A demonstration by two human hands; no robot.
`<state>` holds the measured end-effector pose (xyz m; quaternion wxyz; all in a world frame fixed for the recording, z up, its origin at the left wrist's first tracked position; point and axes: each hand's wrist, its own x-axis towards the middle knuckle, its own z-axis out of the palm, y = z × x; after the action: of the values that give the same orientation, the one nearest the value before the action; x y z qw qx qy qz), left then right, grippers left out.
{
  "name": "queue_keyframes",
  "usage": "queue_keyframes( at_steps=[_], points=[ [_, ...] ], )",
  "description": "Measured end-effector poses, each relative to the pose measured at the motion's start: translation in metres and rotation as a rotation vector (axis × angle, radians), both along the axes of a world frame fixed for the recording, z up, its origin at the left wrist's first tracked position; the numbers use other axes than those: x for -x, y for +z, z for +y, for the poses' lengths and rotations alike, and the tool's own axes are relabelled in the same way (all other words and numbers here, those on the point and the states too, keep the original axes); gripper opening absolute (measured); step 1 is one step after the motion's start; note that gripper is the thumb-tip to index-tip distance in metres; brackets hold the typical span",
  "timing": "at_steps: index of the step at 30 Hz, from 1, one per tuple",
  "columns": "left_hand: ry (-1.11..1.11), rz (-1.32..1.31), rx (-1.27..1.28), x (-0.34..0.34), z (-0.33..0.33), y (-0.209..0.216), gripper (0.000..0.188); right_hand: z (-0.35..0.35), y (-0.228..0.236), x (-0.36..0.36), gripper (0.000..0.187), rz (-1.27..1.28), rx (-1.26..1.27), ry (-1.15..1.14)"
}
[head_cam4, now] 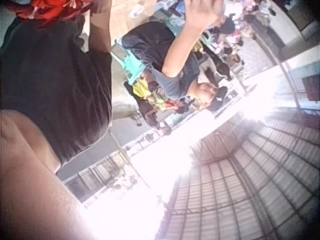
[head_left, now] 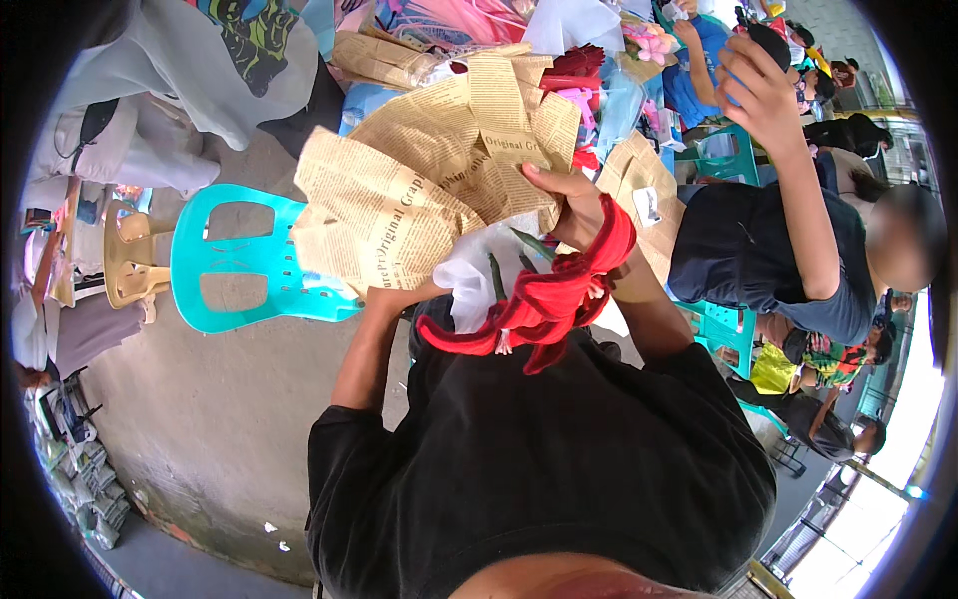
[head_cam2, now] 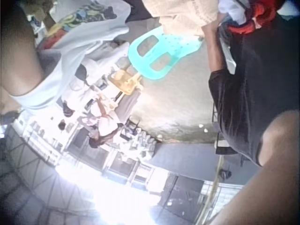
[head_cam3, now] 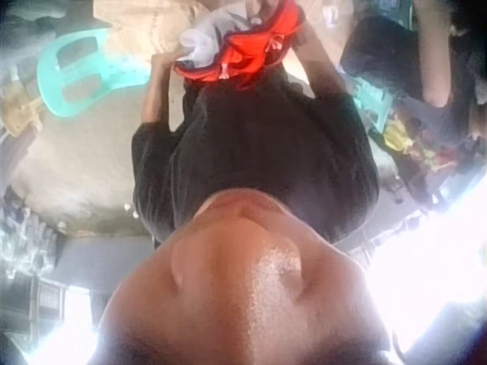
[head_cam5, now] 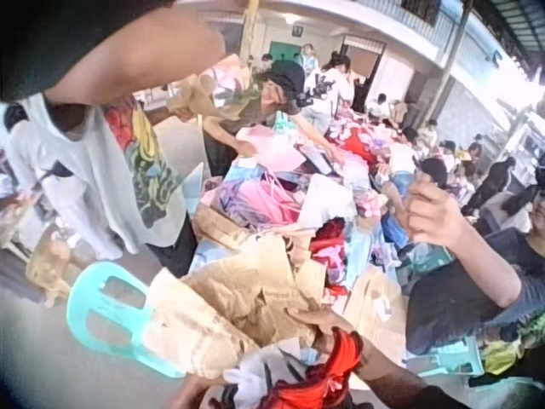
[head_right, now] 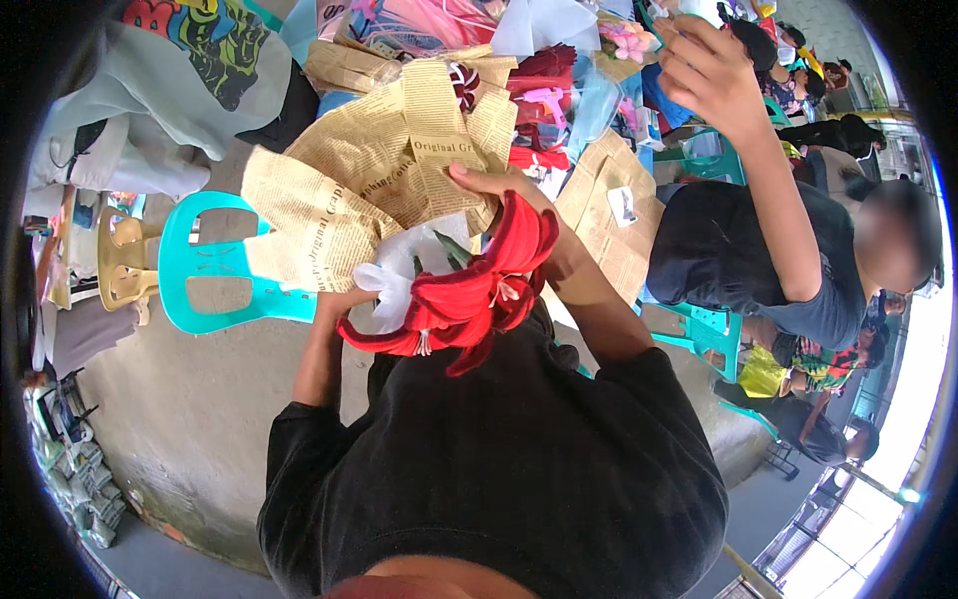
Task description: The person wraps a bouquet of red fabric flowers in decorative brown paper by hand, folding and tucking the paper around the base of the bouquet.
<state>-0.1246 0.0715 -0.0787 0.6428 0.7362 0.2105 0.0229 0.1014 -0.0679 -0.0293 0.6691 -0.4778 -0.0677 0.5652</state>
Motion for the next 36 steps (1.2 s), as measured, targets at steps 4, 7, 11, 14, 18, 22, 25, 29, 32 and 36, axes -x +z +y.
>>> queue_keyframes(
  at_steps=[4,7,11,14,18,22,25,29,32,36],
  points=[
    [-0.105,0.059,-0.224,-0.013,0.008,-0.016,0.070,0.007,0.036,-0.002,0.039,0.081,-0.046,-0.021],
    [-0.197,-0.019,-0.499,-0.014,0.009,-0.016,0.066,0.013,0.032,-0.003,0.036,0.086,0.058,0.076],
    [-0.145,-0.108,-0.581,-0.024,0.004,0.004,0.049,0.006,0.027,-0.025,0.038,0.035,0.057,0.136],
    [-0.174,-0.137,-0.710,-0.026,0.007,0.000,0.041,0.014,0.045,-0.038,0.034,0.035,-0.043,0.077],
    [-0.142,-0.148,-0.699,-0.024,0.012,0.000,0.039,0.011,0.036,-0.038,0.035,-0.006,0.045,0.128],
    [-0.128,-0.022,-0.515,-0.014,0.017,-0.008,0.041,0.010,0.037,-0.036,0.040,-0.019,0.107,0.163],
    [-0.105,-0.004,-0.487,-0.010,0.023,-0.021,0.047,0.003,0.043,-0.039,0.043,-0.361,0.212,0.261],
    [-0.008,0.053,-0.355,-0.009,0.021,-0.019,0.046,-0.003,0.049,-0.030,0.033,-0.296,-0.017,0.110],
    [0.057,0.161,-0.261,-0.012,0.015,0.015,0.042,-0.009,0.050,-0.034,0.031,-0.203,-0.117,0.120],
    [0.052,0.026,-0.328,-0.011,0.018,0.005,0.040,-0.014,0.033,-0.039,0.034,-0.053,-0.081,0.175]
  ],
)
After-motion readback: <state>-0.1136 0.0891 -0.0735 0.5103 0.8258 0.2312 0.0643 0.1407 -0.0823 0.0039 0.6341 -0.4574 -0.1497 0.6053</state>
